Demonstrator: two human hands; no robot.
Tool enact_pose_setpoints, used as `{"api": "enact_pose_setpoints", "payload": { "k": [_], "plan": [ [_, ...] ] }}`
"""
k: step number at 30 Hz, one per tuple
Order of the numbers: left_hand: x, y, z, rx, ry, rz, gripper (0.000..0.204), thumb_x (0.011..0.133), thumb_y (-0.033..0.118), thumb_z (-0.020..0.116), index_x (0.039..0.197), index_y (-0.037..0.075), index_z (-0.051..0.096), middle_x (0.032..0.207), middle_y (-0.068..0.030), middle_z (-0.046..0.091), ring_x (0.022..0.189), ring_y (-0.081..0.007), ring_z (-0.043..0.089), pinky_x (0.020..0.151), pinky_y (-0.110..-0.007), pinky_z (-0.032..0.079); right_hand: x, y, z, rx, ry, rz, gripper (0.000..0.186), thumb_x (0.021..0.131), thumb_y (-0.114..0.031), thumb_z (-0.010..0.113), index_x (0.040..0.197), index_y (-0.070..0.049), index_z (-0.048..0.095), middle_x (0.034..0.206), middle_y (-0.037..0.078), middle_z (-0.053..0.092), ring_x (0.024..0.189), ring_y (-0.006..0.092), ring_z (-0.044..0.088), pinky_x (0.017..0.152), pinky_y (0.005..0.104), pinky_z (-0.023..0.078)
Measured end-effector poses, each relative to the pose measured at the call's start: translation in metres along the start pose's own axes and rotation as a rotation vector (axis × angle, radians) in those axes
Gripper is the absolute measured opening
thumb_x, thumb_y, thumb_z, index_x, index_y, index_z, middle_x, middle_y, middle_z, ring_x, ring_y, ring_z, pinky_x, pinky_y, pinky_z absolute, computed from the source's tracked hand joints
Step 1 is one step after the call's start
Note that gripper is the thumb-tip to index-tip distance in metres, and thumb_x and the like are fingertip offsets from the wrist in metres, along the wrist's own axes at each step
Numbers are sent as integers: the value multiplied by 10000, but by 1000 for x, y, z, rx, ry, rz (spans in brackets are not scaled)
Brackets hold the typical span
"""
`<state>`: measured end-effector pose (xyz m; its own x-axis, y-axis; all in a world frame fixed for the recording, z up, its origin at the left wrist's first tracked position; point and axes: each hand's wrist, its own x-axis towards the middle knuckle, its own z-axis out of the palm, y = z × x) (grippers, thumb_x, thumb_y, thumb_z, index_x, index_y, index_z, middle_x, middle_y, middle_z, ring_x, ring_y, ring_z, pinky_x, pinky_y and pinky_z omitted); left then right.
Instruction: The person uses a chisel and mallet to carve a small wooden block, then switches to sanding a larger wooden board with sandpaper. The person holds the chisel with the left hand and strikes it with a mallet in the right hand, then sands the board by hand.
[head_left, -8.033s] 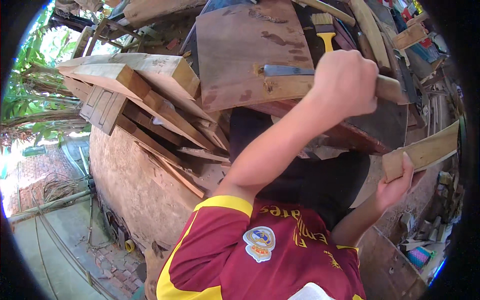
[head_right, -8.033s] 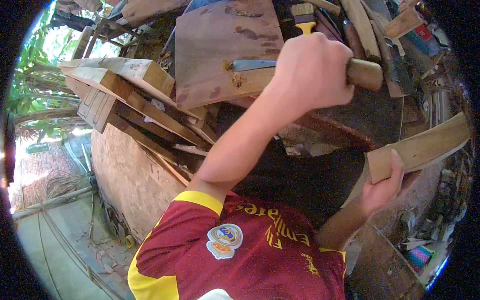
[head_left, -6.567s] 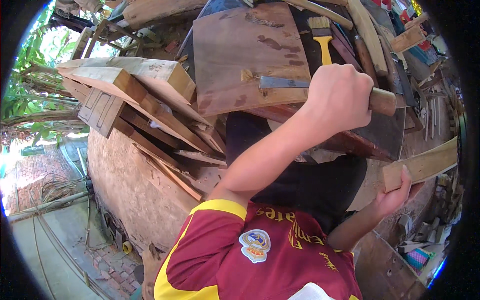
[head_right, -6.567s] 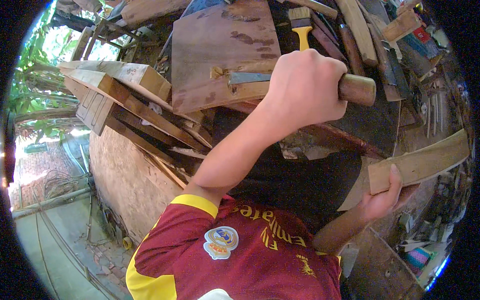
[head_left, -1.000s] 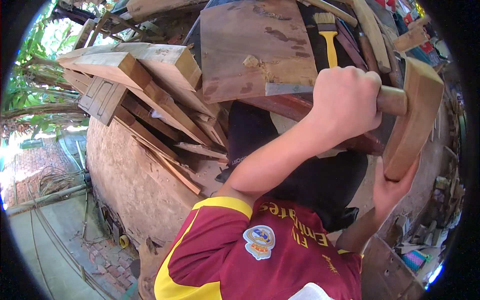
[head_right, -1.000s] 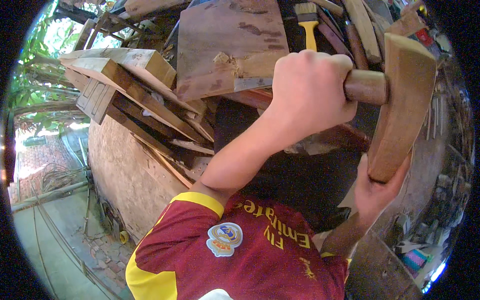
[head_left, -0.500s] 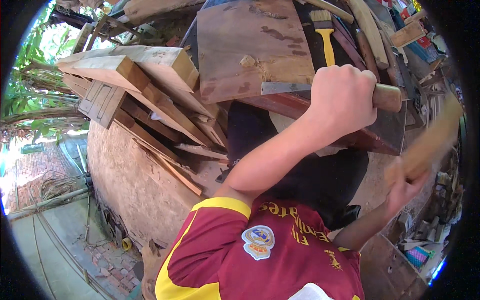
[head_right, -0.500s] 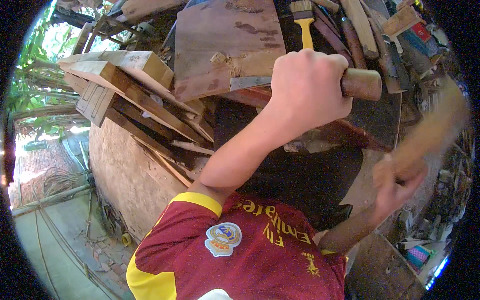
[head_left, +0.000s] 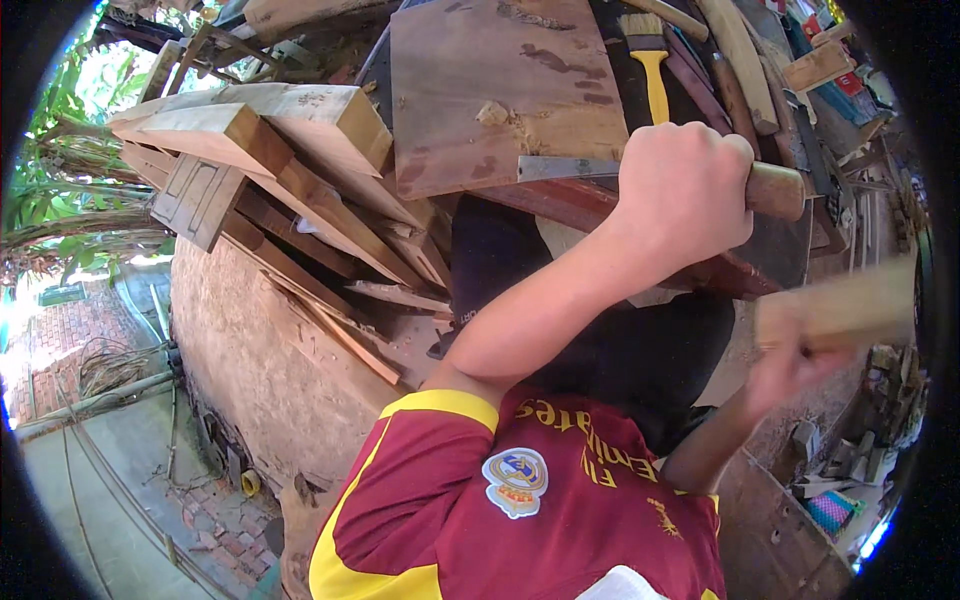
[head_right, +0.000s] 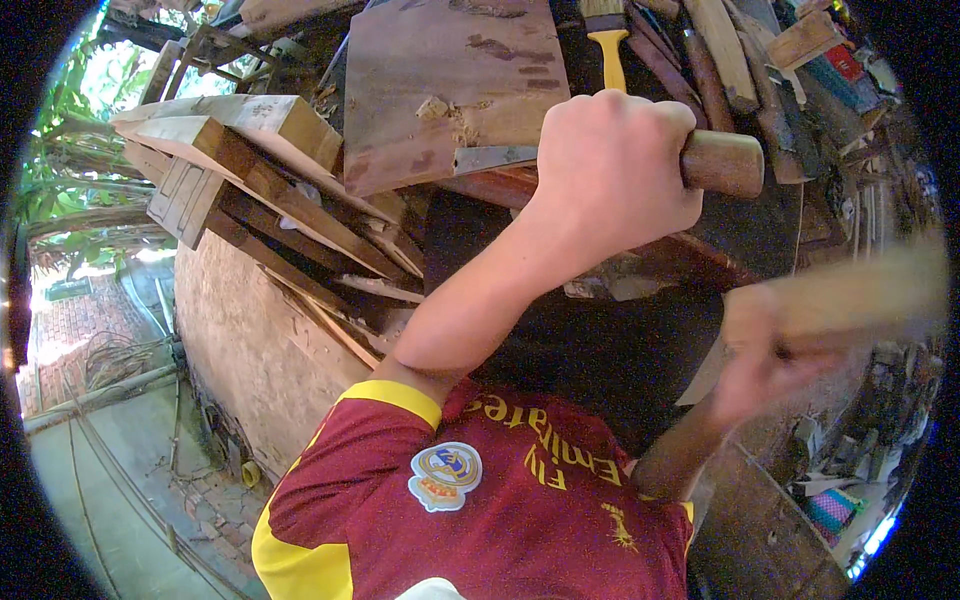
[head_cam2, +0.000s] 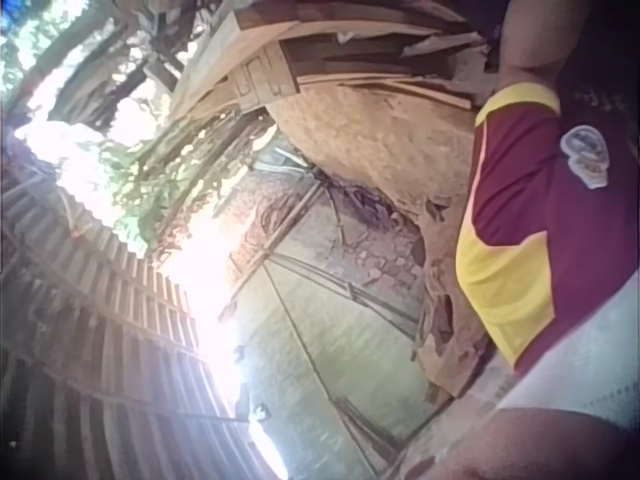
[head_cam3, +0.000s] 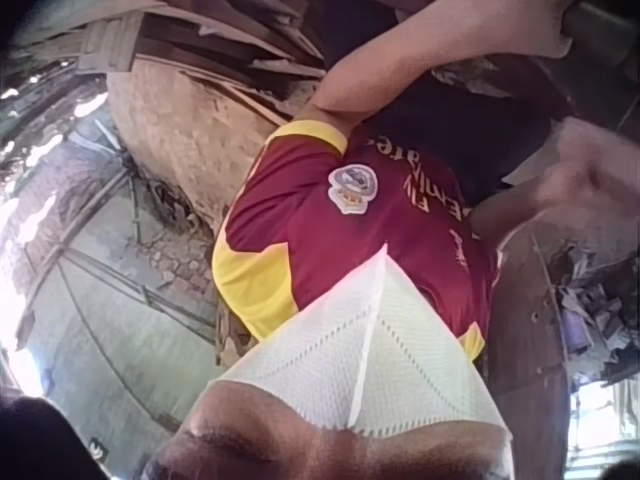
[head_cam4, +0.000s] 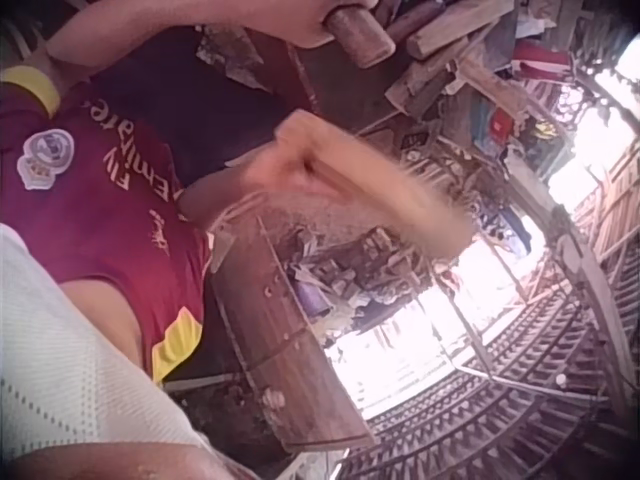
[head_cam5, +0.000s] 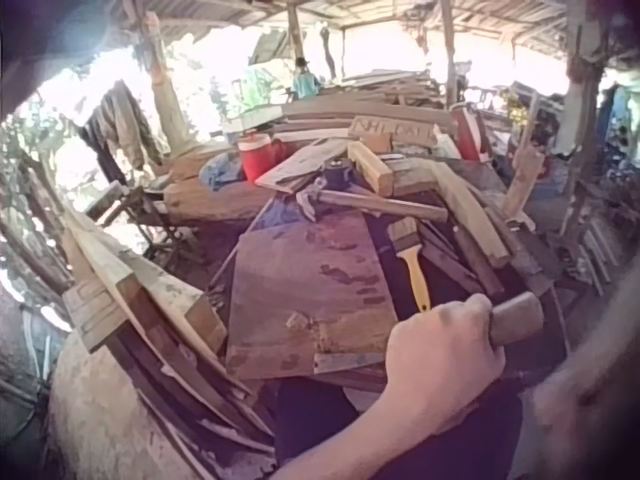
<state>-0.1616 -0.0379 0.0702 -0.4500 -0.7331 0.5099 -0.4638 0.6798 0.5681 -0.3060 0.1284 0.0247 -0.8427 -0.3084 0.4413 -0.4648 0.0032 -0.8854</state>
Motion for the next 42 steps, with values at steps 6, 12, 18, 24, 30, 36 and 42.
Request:
{"api": "enact_pose_setpoints", "payload": {
  "k": [6,12,18,24,30,36,42],
  "plan": [
    [1,1,-2,12,-76,20,191,614,209,745,739,72,698,666,-136,662,642,-315,685,577,-406,537,24,28,-37,-234,-225,38,894,749,-143,849,1462,58,348,1395,239,495,1272,321,504,1064,439,408],
    [1,-4,2,54,-43,-15,181,606,230,748,714,95,696,644,-128,656,629,-334,679,577,-438,544,-7,32,-29,-442,-384,-680,924,734,-148,849,1484,14,333,1376,241,505,1253,364,523,1087,474,390],
    [0,-12,-13,30,39,35,182,614,240,744,699,94,675,641,-132,652,632,-345,673,583,-442,544,9,16,-52,-171,-52,74,842,738,-59,807,1458,6,374,1359,211,518,1182,355,562,1005,462,485],
    [-6,-5,-11,5,-36,42,163,604,220,727,679,91,661,636,-132,646,630,-343,670,590,-441,543,4,2,-28,266,252,223,767,730,25,773,1405,-2,411,1318,176,531,1116,304,580,891,436,567],
    [-2,6,0,-39,-97,88,143,613,201,713,675,79,667,648,-129,658,626,-331,674,579,-424,541,-9,-1,-27,242,131,144,735,746,43,753,1397,-9,417,1291,158,541,1122,285,571,900,425,557],
    [7,1,-3,-28,-95,45,143,604,198,717,670,76,682,632,-137,651,631,-340,675,594,-424,550,-6,-3,-30,241,90,104,735,763,56,723,1424,1,406,1309,163,537,1133,281,568,936,415,535],
    [14,-1,-6,-36,-80,8,154,600,210,722,674,78,694,629,-150,649,637,-350,675,611,-430,559,14,-8,-43,242,48,35,733,775,46,707,1432,-4,386,1286,191,552,1138,314,580,950,441,538]
  ]
}}
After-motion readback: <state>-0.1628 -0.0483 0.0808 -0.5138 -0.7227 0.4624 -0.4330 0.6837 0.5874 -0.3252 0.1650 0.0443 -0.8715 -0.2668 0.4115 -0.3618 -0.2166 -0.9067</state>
